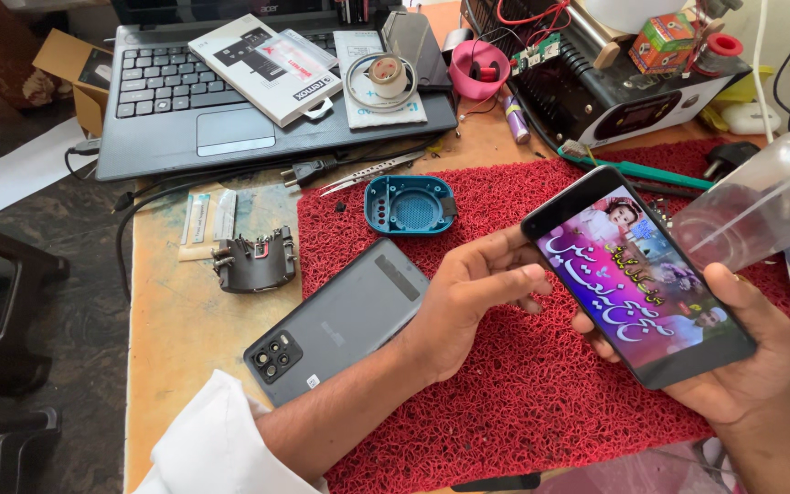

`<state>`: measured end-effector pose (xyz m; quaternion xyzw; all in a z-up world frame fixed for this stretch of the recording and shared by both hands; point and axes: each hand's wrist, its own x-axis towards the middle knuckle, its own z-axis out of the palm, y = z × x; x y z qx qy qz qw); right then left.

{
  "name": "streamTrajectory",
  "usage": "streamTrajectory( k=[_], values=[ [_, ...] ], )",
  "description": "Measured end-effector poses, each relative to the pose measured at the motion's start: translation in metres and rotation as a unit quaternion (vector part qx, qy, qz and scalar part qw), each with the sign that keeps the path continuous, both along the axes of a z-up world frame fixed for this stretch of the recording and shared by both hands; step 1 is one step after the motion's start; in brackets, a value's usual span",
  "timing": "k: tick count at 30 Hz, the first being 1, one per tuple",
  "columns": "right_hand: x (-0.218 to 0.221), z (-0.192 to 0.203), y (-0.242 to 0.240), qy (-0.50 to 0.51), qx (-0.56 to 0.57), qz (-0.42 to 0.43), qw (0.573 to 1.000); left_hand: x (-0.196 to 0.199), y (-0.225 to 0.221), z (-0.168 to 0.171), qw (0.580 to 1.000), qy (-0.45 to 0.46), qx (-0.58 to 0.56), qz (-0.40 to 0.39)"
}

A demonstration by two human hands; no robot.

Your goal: The person removes a protective film from the back of a smartphone, then places a new back cover onto the device. They press along the edges to secure the cover and inspect the fit. The person also handles a separate phone case and compares it to the device.

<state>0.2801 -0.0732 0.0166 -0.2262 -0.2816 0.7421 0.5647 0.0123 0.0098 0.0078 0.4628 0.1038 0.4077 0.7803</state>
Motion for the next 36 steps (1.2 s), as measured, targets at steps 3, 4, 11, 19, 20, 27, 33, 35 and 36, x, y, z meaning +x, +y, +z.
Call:
streamTrajectory(
  k=[3, 4, 11, 19, 20, 27, 33, 35, 36],
  values=[
    [0.0010, -0.0008, -0.0005, -0.011, 0.004, 0.002, 1.000, 0.0011, 0.0009, -0.0024, 1.000, 0.002, 0.012, 0.001],
    [0.0013, -0.0007, -0.0002, -0.015, 0.007, 0.001, 1.000, 0.0016, 0.0012, -0.0030, 1.000, -0.004, 0.012, 0.000],
    [0.0012, -0.0013, -0.0014, -0.012, 0.006, 0.000, 1.000, 0.0026, 0.0005, -0.0072, 1.000, -0.021, 0.002, -0.007],
    [0.0018, -0.0017, -0.0026, -0.032, -0.007, -0.029, 0.999, 0.0031, 0.0004, -0.0081, 1.000, -0.014, 0.012, -0.009],
    [0.0022, -0.0018, -0.0029, -0.025, -0.005, -0.021, 0.999, 0.0033, 0.0005, -0.0083, 1.000, -0.008, 0.009, -0.008],
    [0.0021, -0.0019, -0.0019, -0.012, -0.005, -0.003, 1.000, 0.0039, 0.0015, -0.0095, 1.000, 0.016, 0.003, -0.007],
    [0.0012, -0.0007, -0.0025, 0.001, -0.006, 0.014, 1.000, 0.0042, 0.0023, -0.0103, 1.000, 0.019, 0.002, -0.012],
    [0.0004, -0.0001, -0.0026, -0.004, -0.003, 0.014, 1.000, 0.0041, 0.0034, -0.0102, 1.000, 0.009, -0.009, -0.016],
    [-0.0001, -0.0001, -0.0024, -0.011, 0.001, 0.011, 1.000, 0.0038, 0.0040, -0.0101, 1.000, 0.004, -0.014, -0.018]
  ],
)
